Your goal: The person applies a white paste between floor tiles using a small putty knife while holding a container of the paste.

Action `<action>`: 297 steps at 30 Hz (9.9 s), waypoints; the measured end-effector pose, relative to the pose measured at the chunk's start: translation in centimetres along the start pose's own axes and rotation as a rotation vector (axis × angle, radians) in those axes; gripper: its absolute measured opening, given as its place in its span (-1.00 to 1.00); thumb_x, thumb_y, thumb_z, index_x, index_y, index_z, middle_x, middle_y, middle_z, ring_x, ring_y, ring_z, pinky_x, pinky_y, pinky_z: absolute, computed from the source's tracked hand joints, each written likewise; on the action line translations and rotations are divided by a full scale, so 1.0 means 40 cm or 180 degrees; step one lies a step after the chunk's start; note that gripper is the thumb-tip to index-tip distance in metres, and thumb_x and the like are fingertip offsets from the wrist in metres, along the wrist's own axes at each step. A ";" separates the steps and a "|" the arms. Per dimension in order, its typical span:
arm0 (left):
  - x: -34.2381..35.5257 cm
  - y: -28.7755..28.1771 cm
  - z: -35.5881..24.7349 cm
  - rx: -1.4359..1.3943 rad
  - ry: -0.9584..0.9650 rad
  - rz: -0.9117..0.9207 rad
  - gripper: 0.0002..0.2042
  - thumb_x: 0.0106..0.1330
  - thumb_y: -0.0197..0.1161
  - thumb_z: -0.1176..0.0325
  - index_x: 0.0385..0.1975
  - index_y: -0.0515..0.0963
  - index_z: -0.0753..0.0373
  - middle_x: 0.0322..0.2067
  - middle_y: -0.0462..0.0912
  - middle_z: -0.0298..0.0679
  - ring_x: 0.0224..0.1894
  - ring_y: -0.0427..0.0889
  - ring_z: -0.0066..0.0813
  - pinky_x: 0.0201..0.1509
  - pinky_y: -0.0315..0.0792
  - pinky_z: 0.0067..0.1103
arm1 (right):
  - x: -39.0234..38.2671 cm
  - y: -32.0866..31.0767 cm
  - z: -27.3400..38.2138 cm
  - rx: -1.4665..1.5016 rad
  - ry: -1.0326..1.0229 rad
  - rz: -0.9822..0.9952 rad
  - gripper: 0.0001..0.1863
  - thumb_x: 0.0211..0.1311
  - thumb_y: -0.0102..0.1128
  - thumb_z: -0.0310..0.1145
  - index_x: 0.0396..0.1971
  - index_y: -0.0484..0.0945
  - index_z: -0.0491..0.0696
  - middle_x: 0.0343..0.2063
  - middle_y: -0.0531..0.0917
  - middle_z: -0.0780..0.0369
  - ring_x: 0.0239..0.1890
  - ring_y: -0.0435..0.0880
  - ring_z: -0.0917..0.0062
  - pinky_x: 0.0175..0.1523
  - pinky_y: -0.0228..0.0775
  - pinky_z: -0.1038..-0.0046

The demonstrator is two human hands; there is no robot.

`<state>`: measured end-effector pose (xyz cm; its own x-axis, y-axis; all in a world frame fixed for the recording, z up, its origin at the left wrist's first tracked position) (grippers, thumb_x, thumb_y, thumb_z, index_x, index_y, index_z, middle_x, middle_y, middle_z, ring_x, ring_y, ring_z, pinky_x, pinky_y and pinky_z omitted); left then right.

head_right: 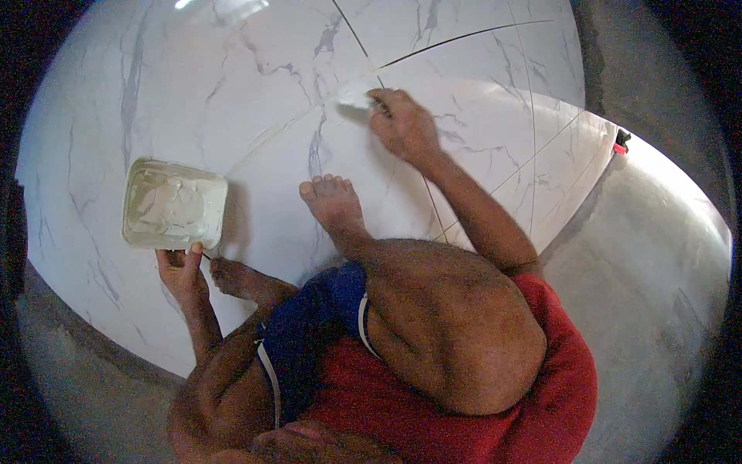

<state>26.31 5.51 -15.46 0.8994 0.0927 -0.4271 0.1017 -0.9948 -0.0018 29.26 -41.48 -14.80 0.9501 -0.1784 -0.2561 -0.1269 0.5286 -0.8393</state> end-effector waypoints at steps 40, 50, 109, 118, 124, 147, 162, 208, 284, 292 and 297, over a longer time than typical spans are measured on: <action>0.001 -0.003 0.015 -0.0037 -0.0163 -0.0080 -0.34 0.12 0.47 0.53 0.24 0.32 0.43 0.14 0.49 -0.09 0.18 0.49 -0.31 0.25 0.37 -0.43 | -0.005 -0.028 -0.029 -0.0010 0.0070 0.0090 -0.64 0.30 0.21 -0.27 0.09 0.58 0.05 -0.16 0.66 0.13 -0.12 0.68 0.28 -0.03 0.56 0.26; 0.006 0.003 0.008 -0.0027 -0.0042 -0.0047 -0.32 0.11 0.48 0.53 0.25 0.31 0.43 0.17 0.47 -0.08 0.20 0.48 -0.29 0.29 0.36 -0.40 | -0.091 0.272 0.122 0.0100 -0.0095 0.0897 -0.48 0.40 0.07 -0.27 0.31 0.27 -0.04 -0.02 0.44 -0.03 0.00 0.57 0.06 0.04 0.52 0.10; 0.011 -0.005 0.020 -0.0093 -0.0071 -0.0125 -0.31 0.13 0.48 0.45 0.27 0.31 0.42 0.17 0.48 -0.08 0.20 0.47 -0.26 0.33 0.31 -0.37 | -0.089 0.268 0.115 -0.0801 -0.1034 0.1287 -0.40 0.22 0.19 -0.39 0.31 0.38 0.04 -0.10 0.50 0.12 0.02 0.53 0.25 0.12 0.48 0.24; 0.008 0.005 0.019 -0.0236 -0.0121 -0.0259 -0.38 0.11 0.42 0.58 0.22 0.34 0.39 0.12 0.49 -0.14 0.13 0.52 -0.37 0.21 0.41 -0.48 | -0.057 0.272 0.290 -0.1270 -0.1647 0.1190 -0.41 0.16 0.26 -0.27 0.25 0.43 0.13 -0.08 0.55 0.20 -0.01 0.58 0.33 -0.03 0.53 0.27; 0.009 -0.001 0.027 -0.0043 -0.0162 -0.0213 -0.32 0.15 0.46 0.48 0.28 0.29 0.43 0.16 0.50 -0.09 0.18 0.49 -0.30 0.32 0.32 -0.39 | -0.025 0.266 0.300 -0.1719 -0.1641 0.1257 -0.46 0.18 0.22 -0.26 0.22 0.47 0.14 -0.18 0.56 0.19 -0.07 0.60 0.30 -0.09 0.53 0.23; 0.001 0.000 0.070 -0.0559 -0.0131 -0.0651 -0.30 0.10 0.44 0.57 0.29 0.29 0.38 0.21 0.44 -0.11 0.25 0.44 -0.30 0.35 0.29 -0.37 | -0.060 0.317 0.128 -0.1043 -0.1532 0.1318 -0.41 0.20 0.21 -0.33 0.29 0.40 0.11 -0.12 0.52 0.15 -0.05 0.58 0.24 -0.04 0.56 0.22; -0.001 0.003 0.056 -0.0422 -0.0081 -0.0573 -0.34 0.15 0.39 0.61 0.28 0.28 0.44 0.16 0.46 -0.08 0.21 0.46 -0.29 0.31 0.33 -0.39 | -0.047 0.347 0.352 -0.1489 -0.2012 0.1234 -0.57 0.24 0.12 -0.30 0.14 0.50 0.15 -0.26 0.58 0.18 -0.15 0.62 0.27 -0.11 0.51 0.20; -0.004 -0.037 0.084 -0.0037 -0.0030 -0.0504 -0.39 0.21 0.40 0.51 0.26 0.32 0.40 0.18 0.48 -0.01 0.17 0.51 -0.19 0.23 0.47 -0.31 | 0.065 0.107 0.057 -0.2119 -0.1527 0.0834 -0.67 0.27 0.17 -0.14 0.02 0.62 0.20 -0.20 0.65 0.17 -0.14 0.67 0.27 -0.16 0.53 0.16; 0.003 -0.023 0.074 -0.0110 0.0146 -0.0464 -0.41 0.27 0.35 0.53 0.29 0.28 0.38 0.19 0.48 -0.04 0.17 0.52 -0.22 0.22 0.46 -0.27 | 0.130 -0.081 -0.233 -0.1987 -0.1590 0.0207 -0.74 0.26 0.28 -0.17 -0.05 0.73 0.35 -0.14 0.71 0.41 -0.11 0.60 0.48 0.07 0.37 0.29; -0.008 -0.020 0.070 -0.0076 0.0091 -0.0583 -0.42 0.27 0.35 0.52 0.28 0.29 0.39 0.19 0.46 -0.02 0.18 0.51 -0.19 0.23 0.45 -0.29 | 0.148 -0.098 -0.277 -0.1447 -0.1621 0.0296 -0.73 0.23 0.31 -0.25 -0.05 0.73 0.27 -0.11 0.70 0.36 -0.02 0.59 0.41 -0.01 0.54 0.34; 0.004 -0.026 0.084 -0.0214 0.0119 -0.0604 -0.42 0.25 0.37 0.51 0.26 0.30 0.42 0.18 0.46 0.01 0.18 0.50 -0.15 0.26 0.44 -0.28 | 0.166 -0.137 -0.322 -0.2248 -0.1163 0.0129 -0.69 0.26 0.27 -0.24 0.00 0.68 0.34 -0.11 0.67 0.36 -0.06 0.60 0.40 0.00 0.56 0.33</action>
<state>24.91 6.42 -18.55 0.8764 0.2811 -0.3910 0.2980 -0.9544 -0.0181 32.60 -56.26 -18.09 0.9586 0.1779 -0.2222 -0.1980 -0.1442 -0.9695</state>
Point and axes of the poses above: each hand's wrist, its own x-axis towards the middle knuckle, its own y-axis out of the palm, z = x × y, the point moved 10 cm from there along x, towards the middle knuckle
